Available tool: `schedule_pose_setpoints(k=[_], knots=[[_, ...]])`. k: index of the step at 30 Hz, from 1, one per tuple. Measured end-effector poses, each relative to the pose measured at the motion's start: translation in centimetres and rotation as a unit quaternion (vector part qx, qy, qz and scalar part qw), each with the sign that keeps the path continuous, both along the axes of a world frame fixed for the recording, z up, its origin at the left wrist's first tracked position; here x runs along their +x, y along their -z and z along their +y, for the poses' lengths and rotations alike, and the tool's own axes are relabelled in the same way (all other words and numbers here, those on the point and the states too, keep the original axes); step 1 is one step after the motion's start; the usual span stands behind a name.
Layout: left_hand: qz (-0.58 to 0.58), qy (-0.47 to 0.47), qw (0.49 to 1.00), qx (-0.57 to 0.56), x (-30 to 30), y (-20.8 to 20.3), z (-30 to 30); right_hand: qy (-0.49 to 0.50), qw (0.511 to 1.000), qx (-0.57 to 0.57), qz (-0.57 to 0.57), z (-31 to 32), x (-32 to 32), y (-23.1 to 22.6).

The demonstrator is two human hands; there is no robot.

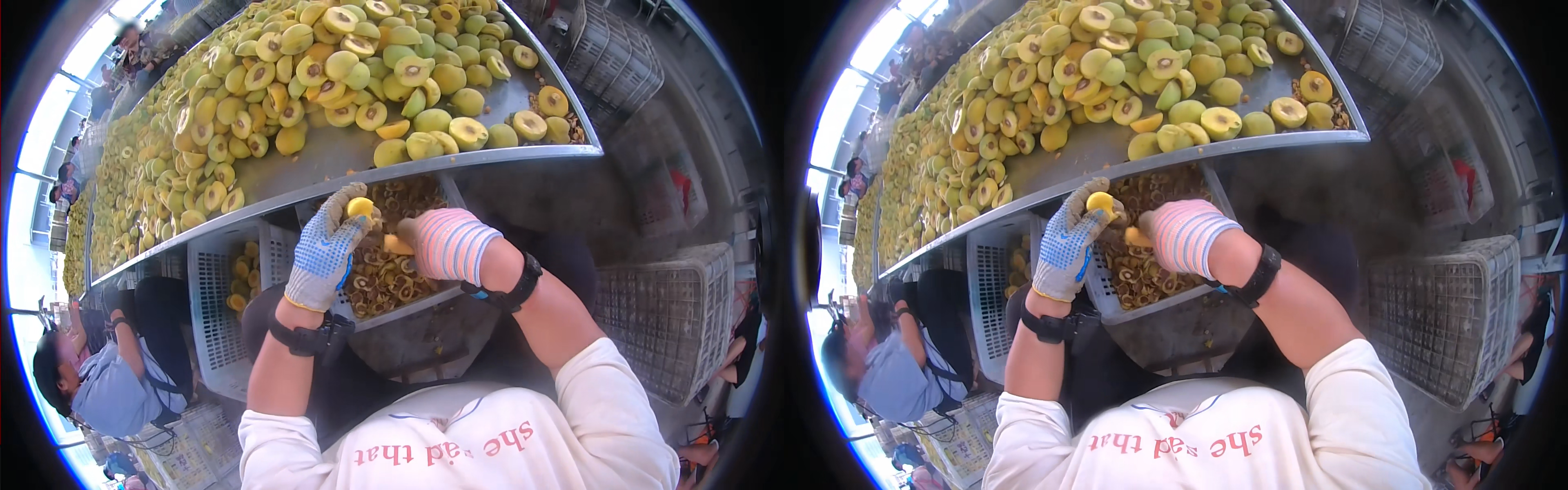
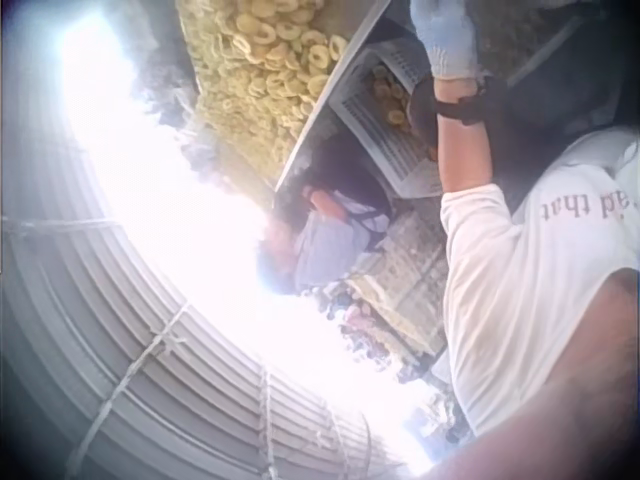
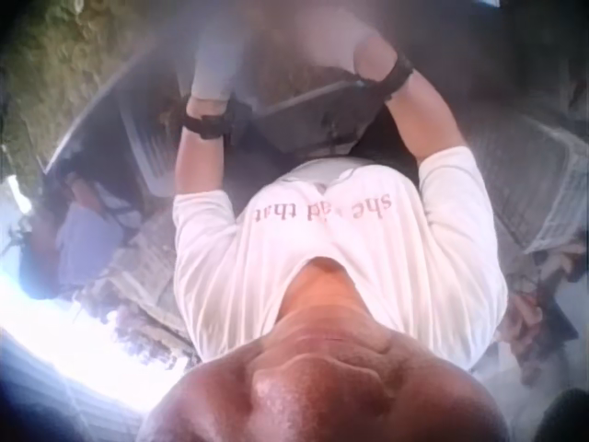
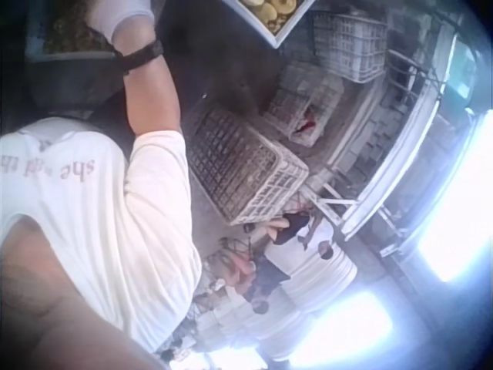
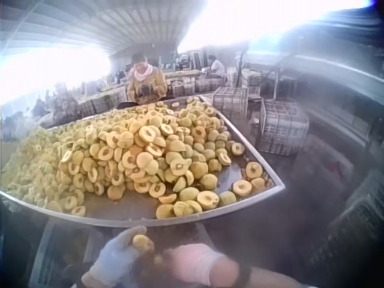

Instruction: The person pits fruit by hand using a coring tool, placing the pits into a small bin and the fruit halves into a larger container.

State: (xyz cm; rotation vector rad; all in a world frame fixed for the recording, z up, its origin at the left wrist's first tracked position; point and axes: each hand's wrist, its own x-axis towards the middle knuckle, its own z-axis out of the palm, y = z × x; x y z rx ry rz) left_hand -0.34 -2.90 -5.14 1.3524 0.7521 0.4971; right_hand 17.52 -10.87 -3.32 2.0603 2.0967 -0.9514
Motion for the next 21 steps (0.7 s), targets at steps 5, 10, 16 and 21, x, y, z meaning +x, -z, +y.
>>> schedule_pose_setpoints(k=[5,10,16,21], knots=[[-0.054,0.008,0.998,0.022,0.1,-1.5,-0.1,0.016,1.000,-0.013,-0.024,-1.0,0.5,1.0],[-0.014,0.147,0.967,0.206,-0.8,-6.2,-2.4,-0.001,1.000,0.015,-0.026,-1.0,0.8,1.5],[-0.086,0.348,0.828,0.431,-2.9,-10.9,-6.4,-0.010,0.999,0.038,-0.004,0.7,-1.3,3.1],[-0.077,0.330,0.818,0.464,-2.6,-10.5,-5.8,-0.026,0.999,0.023,0.008,2.1,-2.4,2.9]])
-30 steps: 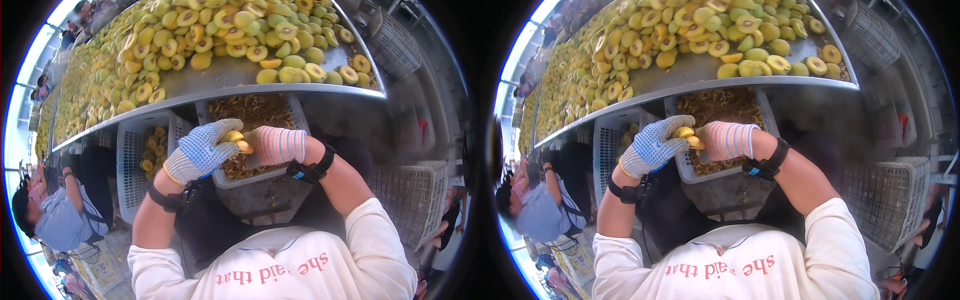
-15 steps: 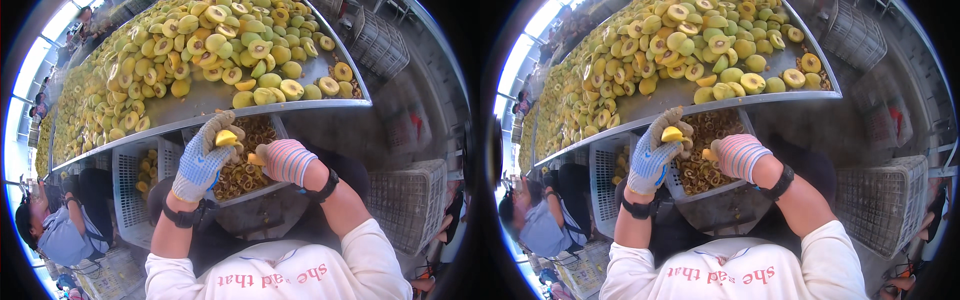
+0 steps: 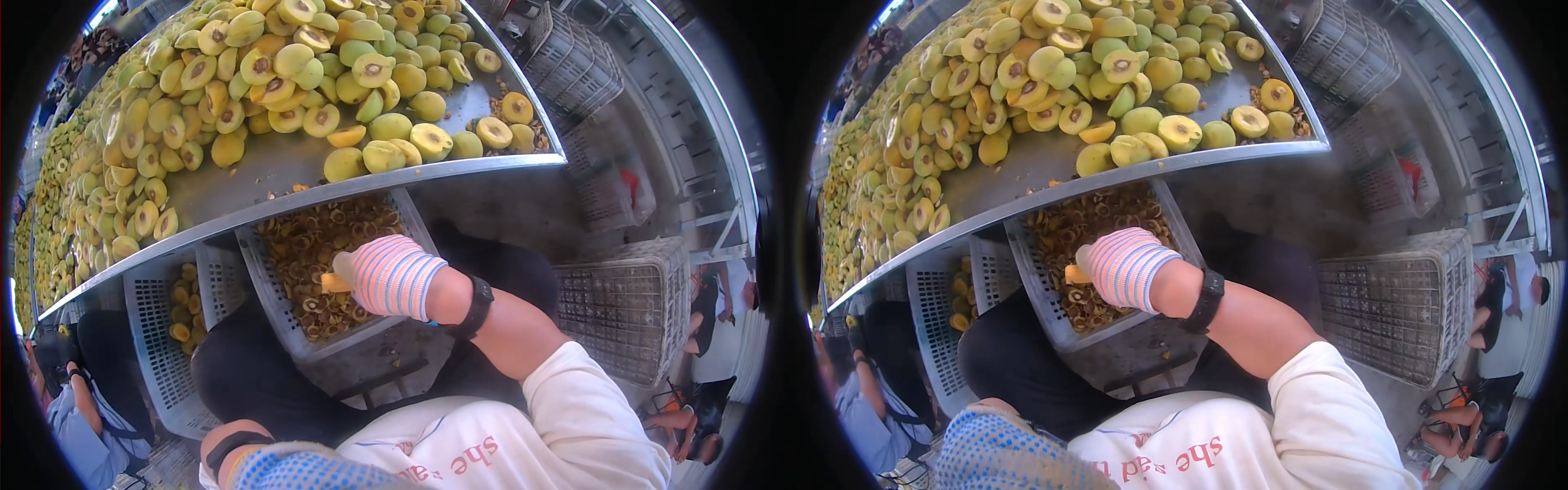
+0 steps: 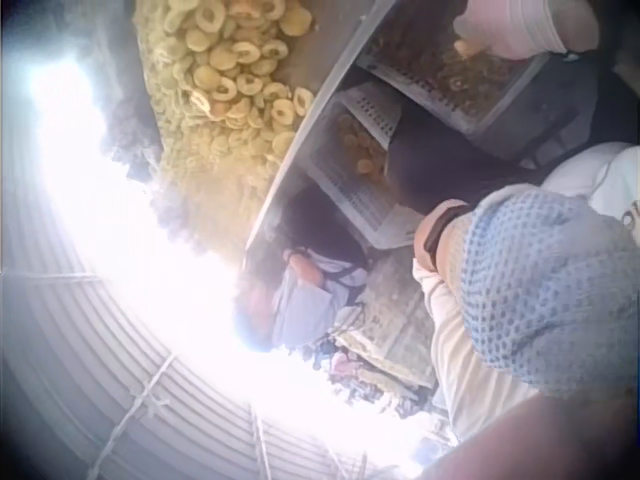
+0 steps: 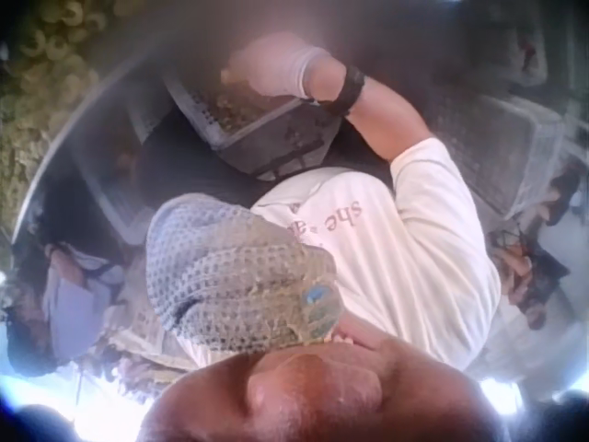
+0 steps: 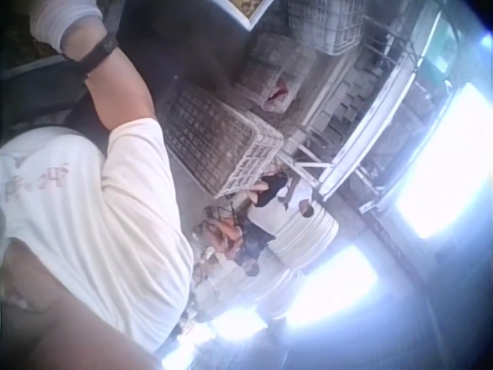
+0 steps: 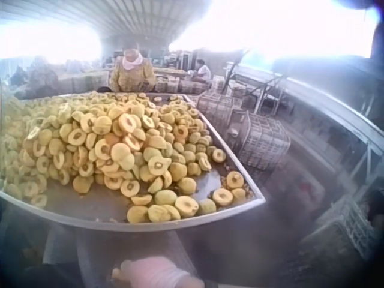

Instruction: The person pits fruit by hand using a coring tool, placing the pits into a small bin and the fruit halves into a larger container.

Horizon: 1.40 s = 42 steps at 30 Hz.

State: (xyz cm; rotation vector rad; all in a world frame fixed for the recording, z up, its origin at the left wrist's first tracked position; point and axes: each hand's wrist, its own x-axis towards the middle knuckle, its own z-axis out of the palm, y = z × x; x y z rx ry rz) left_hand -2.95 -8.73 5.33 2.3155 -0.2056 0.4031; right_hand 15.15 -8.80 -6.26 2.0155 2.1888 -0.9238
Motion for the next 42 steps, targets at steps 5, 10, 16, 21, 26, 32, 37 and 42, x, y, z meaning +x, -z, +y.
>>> schedule_pose_setpoints(k=[5,10,16,21,26,32,37,42], knots=[[0.003,-0.035,0.999,0.020,-0.4,0.4,0.3,-0.021,1.000,-0.007,0.012,0.8,-1.0,-0.7],[-0.001,-0.044,0.999,0.026,-0.8,0.3,0.5,-0.033,0.999,-0.006,0.003,1.0,-1.4,-0.3],[0.003,-0.057,0.998,0.033,-1.1,0.5,0.5,-0.027,0.999,-0.019,0.005,1.0,-1.3,0.0],[0.008,-0.060,0.998,0.026,-1.2,0.6,0.1,-0.029,0.999,-0.019,-0.005,1.2,-0.9,-0.3],[0.015,-0.069,0.997,0.027,-1.3,0.6,-0.2,-0.017,1.000,-0.014,-0.012,1.4,-0.3,-0.5],[0.016,-0.071,0.997,0.028,-1.5,0.4,-0.8,0.018,0.999,-0.016,-0.037,1.1,0.8,-1.0],[0.021,-0.054,0.998,0.026,-1.9,0.0,-1.7,0.014,0.999,-0.009,-0.035,0.7,0.7,-0.6],[0.024,-0.013,0.999,0.023,-3.1,-1.4,-2.6,0.029,0.999,0.010,-0.018,0.6,0.7,-1.4]])
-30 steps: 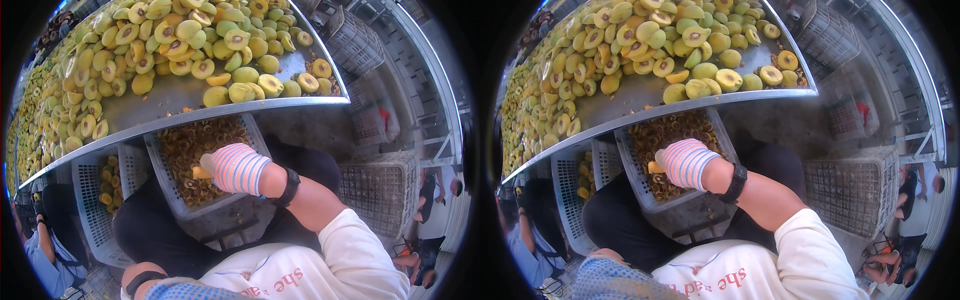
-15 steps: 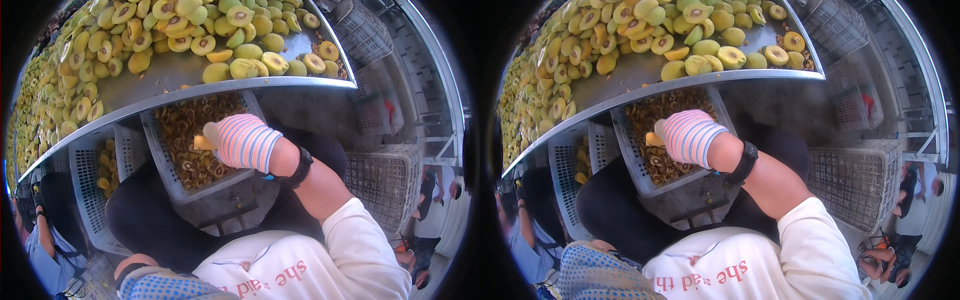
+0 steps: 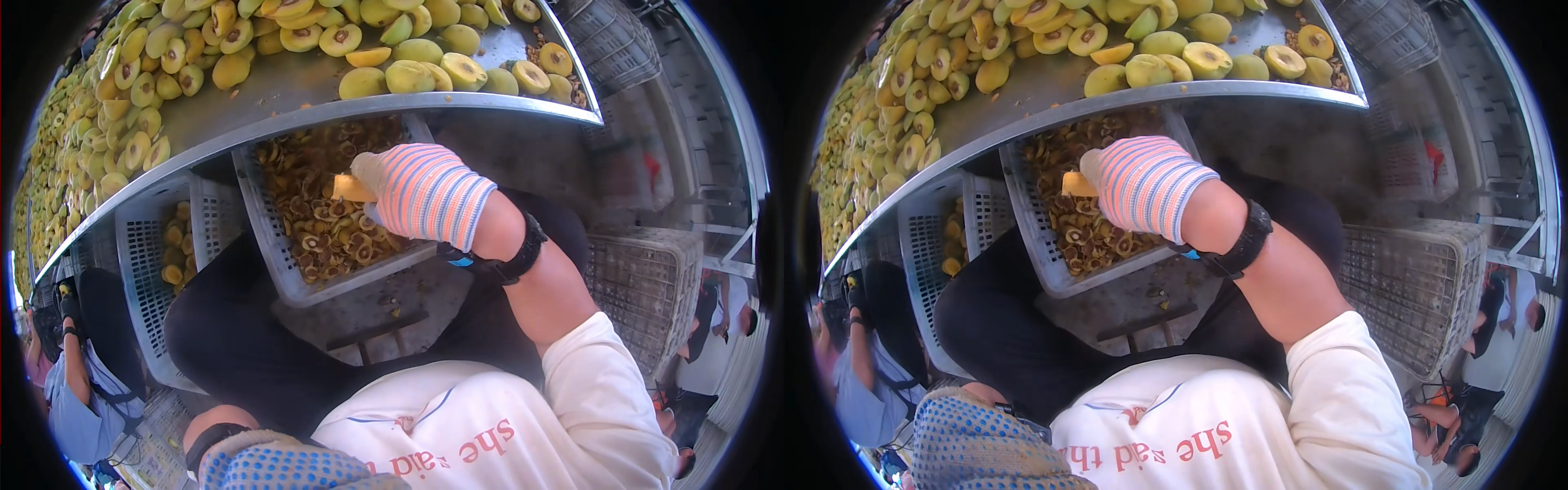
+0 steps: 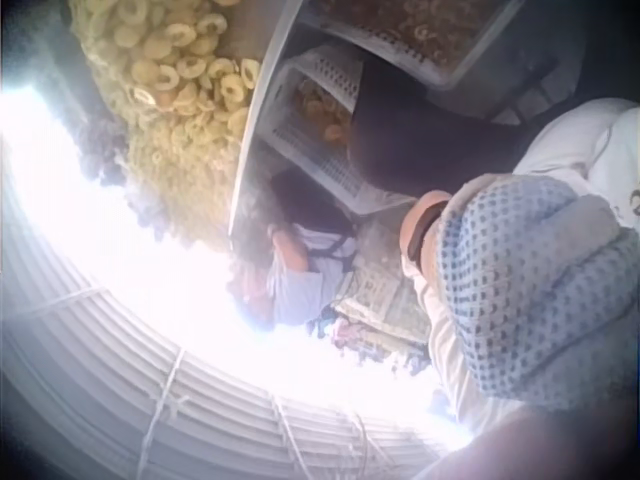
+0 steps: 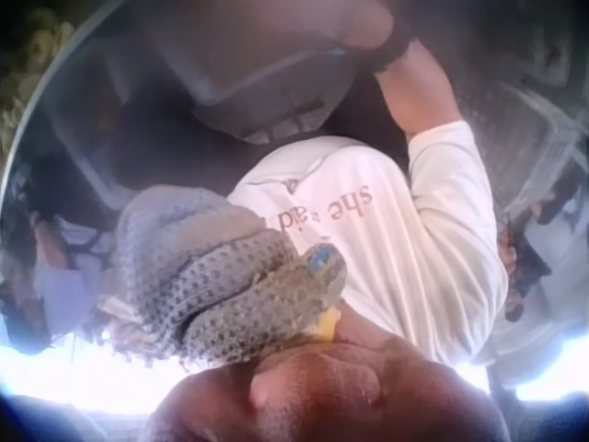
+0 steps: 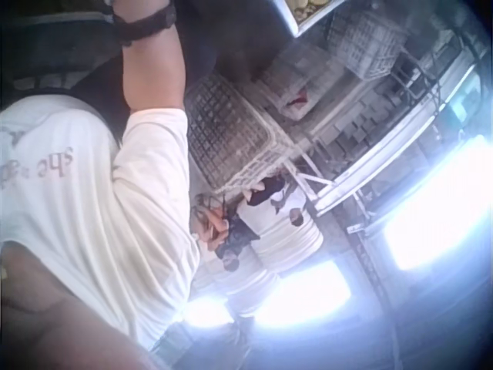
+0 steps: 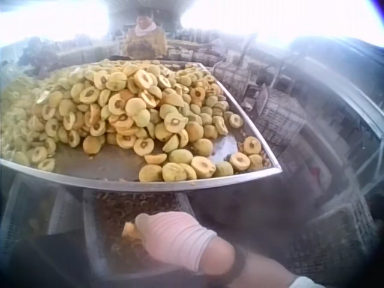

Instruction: The person pits fruit by hand using a coring tool, placing the pits into a small bin and the fruit halves into a larger container.

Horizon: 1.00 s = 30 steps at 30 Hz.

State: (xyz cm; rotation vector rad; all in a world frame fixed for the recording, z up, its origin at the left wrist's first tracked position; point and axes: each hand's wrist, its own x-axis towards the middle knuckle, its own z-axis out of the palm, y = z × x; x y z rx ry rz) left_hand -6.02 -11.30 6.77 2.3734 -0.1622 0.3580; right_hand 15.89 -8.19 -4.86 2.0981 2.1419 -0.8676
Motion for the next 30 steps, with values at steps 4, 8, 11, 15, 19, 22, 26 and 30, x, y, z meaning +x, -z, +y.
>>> schedule_pose_setpoints(k=[4,8,11,15,19,22,26,30], knots=[[0.045,-0.120,0.991,0.019,0.1,0.4,1.9,0.014,1.000,-0.004,-0.013,0.2,0.2,-1.0],[0.217,-0.376,0.891,0.128,2.1,13.3,8.1,0.062,0.998,0.030,-0.008,-1.2,2.3,-0.4],[0.486,-0.331,0.784,0.198,0.9,21.0,11.3,0.053,0.998,0.027,-0.002,-1.0,1.8,-1.6],[0.594,-0.308,0.716,0.200,-0.8,30.1,11.0,0.034,0.998,0.041,0.016,-1.2,1.6,-1.0],[0.654,-0.148,0.730,0.133,1.3,34.3,8.3,0.020,0.999,0.024,0.031,-1.7,2.0,-1.0],[0.654,-0.130,0.740,0.088,2.0,34.5,8.0,0.025,0.999,0.027,0.039,-2.5,2.7,-1.3],[0.714,-0.139,0.686,0.019,3.1,28.8,11.2,0.085,0.993,0.066,0.057,-3.2,3.2,-1.9],[0.439,-0.325,0.815,-0.190,7.6,13.3,13.8,0.254,0.933,0.243,0.071,-5.1,5.7,-0.7]])
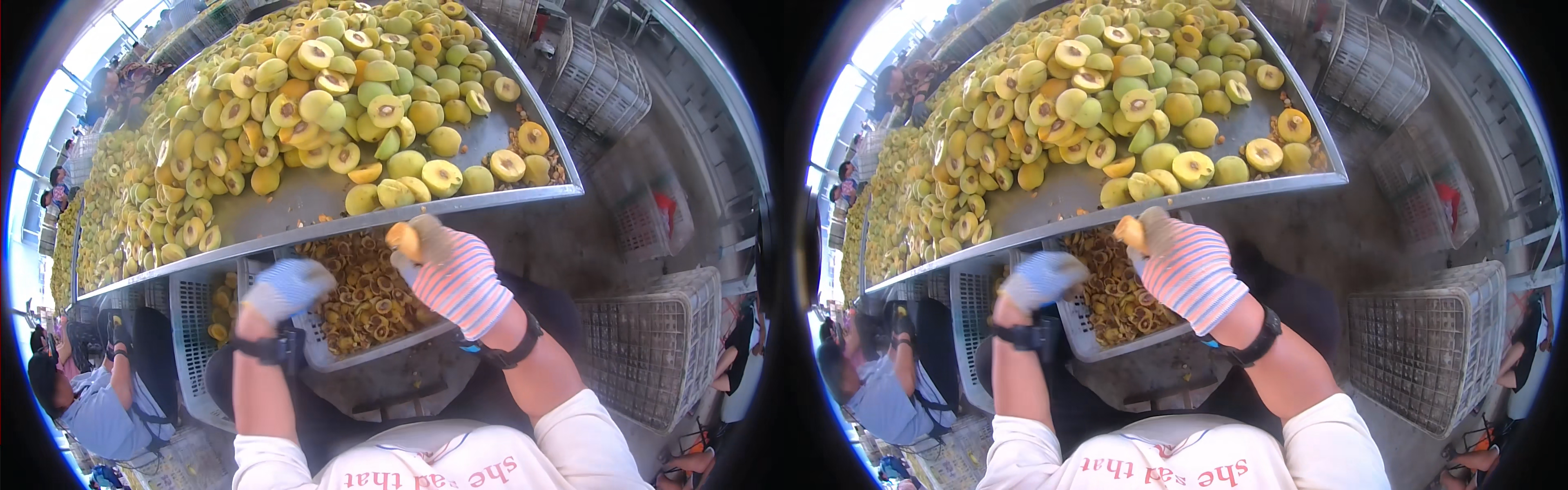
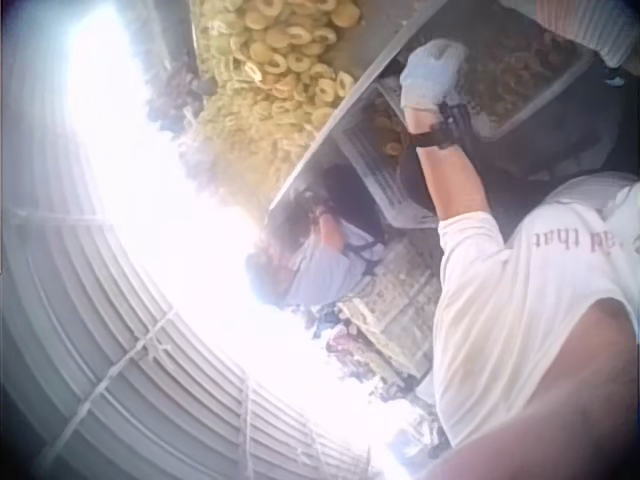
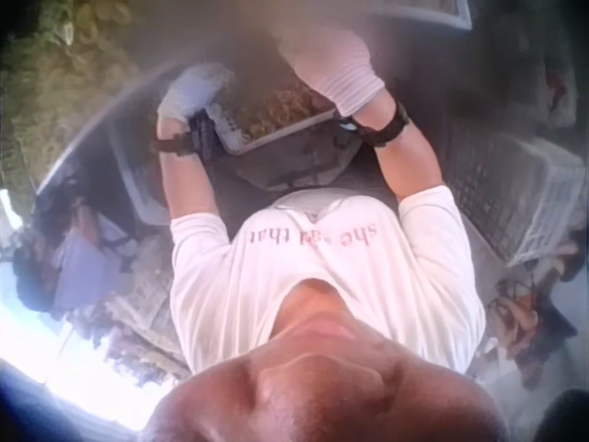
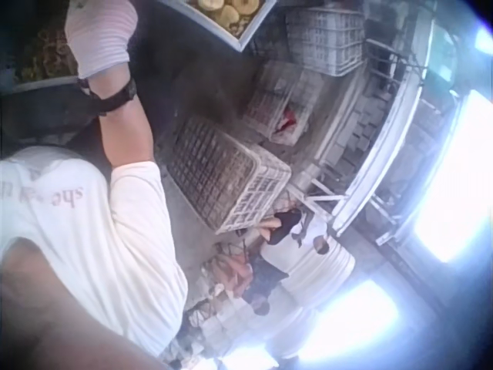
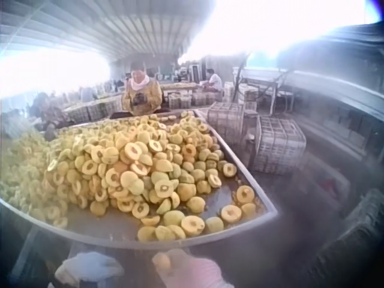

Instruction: The person pits fruit by hand using a coring tool, placing the pits into a small bin and the fruit halves into a larger container.

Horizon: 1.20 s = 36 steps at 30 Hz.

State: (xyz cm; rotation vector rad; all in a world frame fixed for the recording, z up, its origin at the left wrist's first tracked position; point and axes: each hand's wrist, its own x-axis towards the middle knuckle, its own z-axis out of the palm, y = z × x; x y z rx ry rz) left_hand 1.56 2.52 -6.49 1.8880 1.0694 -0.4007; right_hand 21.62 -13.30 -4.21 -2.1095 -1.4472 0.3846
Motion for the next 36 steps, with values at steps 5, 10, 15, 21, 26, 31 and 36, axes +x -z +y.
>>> schedule_pose_setpoints(k=[5,10,15,21,26,31,36], knots=[[-0.218,0.027,0.918,0.331,3.8,-2.7,3.2,0.036,0.983,0.126,0.132,0.2,-0.2,0.1],[-0.119,0.132,0.908,0.378,8.5,1.4,4.8,0.031,0.981,0.117,0.149,0.6,-0.9,0.2],[-0.018,0.149,0.949,0.276,11.6,-0.4,4.9,0.031,0.992,0.071,0.099,0.9,-0.7,0.3],[-0.100,0.090,0.954,0.270,8.4,0.2,5.8,0.028,0.986,0.058,0.151,1.9,-1.5,0.4],[-0.573,-0.273,0.729,-0.258,2.9,-1.5,4.7,-0.042,0.988,-0.019,0.149,2.4,-1.9,0.6],[-0.571,-0.297,0.704,-0.301,0.0,-2.8,2.2,-0.096,0.976,-0.060,0.188,3.6,-4.5,0.0],[-0.537,-0.335,0.740,-0.225,-0.7,-1.8,0.2,-0.124,0.978,-0.012,0.165,5.5,-6.8,1.2]])
